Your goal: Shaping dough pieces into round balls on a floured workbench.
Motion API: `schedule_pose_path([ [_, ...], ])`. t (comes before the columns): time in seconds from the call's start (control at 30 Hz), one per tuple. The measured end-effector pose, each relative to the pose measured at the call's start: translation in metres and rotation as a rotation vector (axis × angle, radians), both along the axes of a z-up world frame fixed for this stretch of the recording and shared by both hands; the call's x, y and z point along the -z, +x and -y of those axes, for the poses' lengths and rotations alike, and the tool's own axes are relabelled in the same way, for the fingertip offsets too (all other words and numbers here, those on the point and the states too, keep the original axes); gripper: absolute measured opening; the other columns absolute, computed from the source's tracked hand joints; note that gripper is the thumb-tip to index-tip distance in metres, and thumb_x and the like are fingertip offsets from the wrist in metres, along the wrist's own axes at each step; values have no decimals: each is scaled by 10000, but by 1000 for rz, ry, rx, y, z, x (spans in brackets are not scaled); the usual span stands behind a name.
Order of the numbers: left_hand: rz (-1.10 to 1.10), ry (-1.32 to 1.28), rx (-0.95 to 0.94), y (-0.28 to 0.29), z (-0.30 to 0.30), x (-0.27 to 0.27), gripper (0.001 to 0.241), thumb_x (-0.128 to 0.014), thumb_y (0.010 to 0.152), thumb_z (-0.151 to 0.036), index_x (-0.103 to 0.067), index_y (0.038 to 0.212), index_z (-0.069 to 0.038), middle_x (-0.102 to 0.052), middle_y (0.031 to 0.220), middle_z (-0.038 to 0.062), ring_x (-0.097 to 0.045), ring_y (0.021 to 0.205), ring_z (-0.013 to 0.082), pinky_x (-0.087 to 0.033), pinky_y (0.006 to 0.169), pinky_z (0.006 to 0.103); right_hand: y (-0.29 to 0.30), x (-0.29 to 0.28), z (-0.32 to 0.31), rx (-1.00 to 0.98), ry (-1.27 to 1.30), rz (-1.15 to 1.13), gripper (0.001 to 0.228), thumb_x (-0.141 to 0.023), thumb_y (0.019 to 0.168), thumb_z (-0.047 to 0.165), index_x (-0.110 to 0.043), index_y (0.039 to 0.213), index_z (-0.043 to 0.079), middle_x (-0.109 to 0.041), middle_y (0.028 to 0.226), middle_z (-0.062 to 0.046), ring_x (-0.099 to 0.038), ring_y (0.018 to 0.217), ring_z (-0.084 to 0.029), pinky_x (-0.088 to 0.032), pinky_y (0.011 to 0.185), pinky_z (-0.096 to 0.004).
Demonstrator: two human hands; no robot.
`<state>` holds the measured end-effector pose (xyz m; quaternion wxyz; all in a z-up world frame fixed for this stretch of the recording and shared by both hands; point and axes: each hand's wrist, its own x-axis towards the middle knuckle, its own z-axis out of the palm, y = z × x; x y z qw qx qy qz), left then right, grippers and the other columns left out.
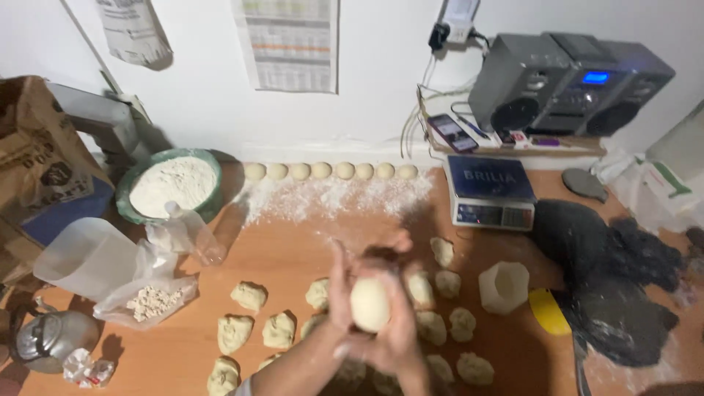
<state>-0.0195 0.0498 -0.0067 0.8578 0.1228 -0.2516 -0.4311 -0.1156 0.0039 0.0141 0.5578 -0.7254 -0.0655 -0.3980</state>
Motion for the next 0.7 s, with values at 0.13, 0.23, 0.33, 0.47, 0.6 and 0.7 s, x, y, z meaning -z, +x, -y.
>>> schedule_pose_path([
  [0.13,-125,259,-138,12,-37,-43,940,-230,866,-809,-469,1509,-166,-575,1522,122,-578,1376,221,-462,1149,381,13,46,13,42,53,-232,1026,-990,564,557,-555,1316,12,-671,1340,-170,-764,1153,-293,-649,909,-408],
  [0.23,97,250,-220,2,-40,-29,892,-290,952,-757,-501,1445,-44,-563,1507,158,-594,1313,298,-503,1100,513,47,53,0,223,-65,191,888,-899,780,503,-569,1443,14,-680,1369,-136,-714,1270,-279,-633,1070,-422],
  [0.33,-156,-705,611,37,-43,-22,1005,-205,1036,-743,-414,1639,33,-609,1446,230,-670,1218,298,-590,1024,408,28,-5,-50,-22,-97,25,1012,-913,715,555,-503,1440,-19,-590,1439,-181,-613,1347,-326,-530,1149,-482],
  [0.47,-106,164,-173,38,-66,-36,915,-236,901,-800,-459,1527,-171,-538,1566,128,-553,1399,250,-445,1164,376,58,28,-24,274,-318,132,900,-955,640,536,-615,1325,61,-709,1336,-97,-730,1212,-253,-664,1004,-401],
  [0.6,-45,-133,76,49,-67,-2,875,-243,1045,-762,-425,1549,-70,-479,1600,189,-535,1406,294,-470,1138,429,48,-10,-78,33,19,61,970,-939,707,511,-544,1411,-27,-638,1395,-199,-671,1269,-317,-592,1089,-465],
  [0.7,-132,-133,82,61,-89,-31,892,-189,1024,-783,-453,1533,-100,-496,1599,179,-530,1418,270,-454,1140,376,65,17,-70,76,-68,69,913,-966,682,472,-580,1351,-16,-657,1326,-198,-702,1211,-290,-593,1014,-427],
])
